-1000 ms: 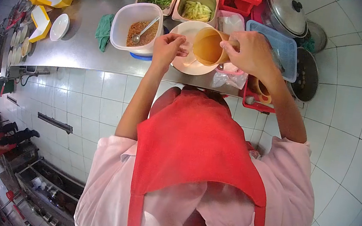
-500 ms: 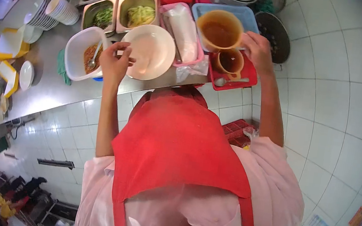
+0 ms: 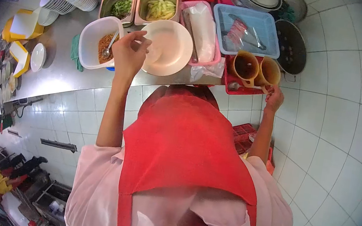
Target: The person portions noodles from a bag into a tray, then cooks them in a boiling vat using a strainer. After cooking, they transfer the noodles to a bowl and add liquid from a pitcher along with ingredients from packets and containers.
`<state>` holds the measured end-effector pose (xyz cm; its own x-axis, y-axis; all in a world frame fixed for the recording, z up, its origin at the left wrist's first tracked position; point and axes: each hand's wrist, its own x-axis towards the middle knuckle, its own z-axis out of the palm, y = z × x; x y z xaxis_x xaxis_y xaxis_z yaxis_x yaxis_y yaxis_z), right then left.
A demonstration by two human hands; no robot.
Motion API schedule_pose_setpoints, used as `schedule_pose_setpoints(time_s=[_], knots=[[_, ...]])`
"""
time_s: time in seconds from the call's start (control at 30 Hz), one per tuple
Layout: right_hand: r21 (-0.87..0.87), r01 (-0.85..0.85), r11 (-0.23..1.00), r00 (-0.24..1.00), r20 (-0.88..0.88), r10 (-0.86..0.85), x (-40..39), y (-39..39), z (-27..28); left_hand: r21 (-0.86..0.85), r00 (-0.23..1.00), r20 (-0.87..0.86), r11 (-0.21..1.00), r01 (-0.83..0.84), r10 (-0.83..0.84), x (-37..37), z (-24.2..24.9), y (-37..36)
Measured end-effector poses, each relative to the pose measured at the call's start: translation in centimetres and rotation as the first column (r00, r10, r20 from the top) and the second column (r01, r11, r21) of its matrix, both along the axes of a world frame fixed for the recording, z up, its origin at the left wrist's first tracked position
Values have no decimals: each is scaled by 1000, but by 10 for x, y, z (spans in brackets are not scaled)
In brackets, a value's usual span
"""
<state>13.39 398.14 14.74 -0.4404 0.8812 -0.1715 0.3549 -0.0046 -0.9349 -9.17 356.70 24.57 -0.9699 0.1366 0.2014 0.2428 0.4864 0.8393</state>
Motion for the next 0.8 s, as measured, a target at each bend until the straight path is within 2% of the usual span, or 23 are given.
schedule_pose_setpoints(time_s=[0.07, 0.1, 0.23, 0.3, 0.33, 0.37, 0.4, 0.43, 0.5, 0.53, 0.57, 0.6, 0.63, 0.67, 0.7, 0.77, 0.8], knots=[[-72, 12, 997, 998, -62, -17, 1, -7, -15, 158, 986, 164, 987, 9, -35, -1, -2, -2], [-142, 33, 989, 991, -123, -50, 0, -9, -22, 156, 986, 162, 988, 0, -26, -1, -1, -4], [-136, 71, 988, 985, -144, -91, 3, -9, -34, 169, 984, 178, 986, -13, -18, 2, -1, -10], [-144, -72, 987, 994, -97, 58, 4, -6, -31, 183, 984, 180, 983, -22, -12, 2, -6, -9], [-141, -78, 987, 993, -100, 64, 4, -4, -31, 200, 984, 178, 980, -12, -25, 2, -8, -11], [308, -67, 949, 997, 64, 49, 3, -2, -32, 216, 984, 174, 976, -8, -31, 1, -10, -13], [693, -116, 712, 980, 196, -31, -2, 0, -32, 218, 986, 168, 976, -26, -11, 1, -11, -15], [695, -131, 707, 982, 189, -4, -16, -8, -14, 186, 990, 138, 983, 7, -33, 0, -13, -16], [845, -243, 477, 945, 317, -80, -50, -53, 49, 144, 993, 115, 989, 24, -40, 3, -12, -16], [691, -323, 647, 946, 214, 244, -72, -77, 62, 157, 990, 127, 987, 32, -53, 5, -9, -14], [504, -445, 740, 864, 23, 504, -99, -106, 72, 172, 988, 139, 984, 47, -72, 6, -8, -11], [371, -568, 735, 803, 51, 594, -120, -143, 83, 196, 985, 142, 978, 66, -95, 9, -9, -9], [287, -741, 607, 601, -118, 790, -143, -171, 72, 198, 986, 138, 978, 69, -98, 11, -7, -6], [405, -805, 433, 481, 18, 877, -164, -202, 72, 188, 983, 136, 977, 97, -124, 13, -4, -4], [295, -873, 389, 411, 15, 911, -177, -230, 79, 176, 980, 133, 977, 123, -147, 14, -1, -3], [441, -876, 198, 283, 135, 950, -200, -252, 67, 179, 979, 127, 974, 137, -161, 12, -2, -3], [444, -873, 201, 284, 131, 950, -205, -252, 68, 125, 984, 115, 985, 123, -137, 13, 0, -4]])
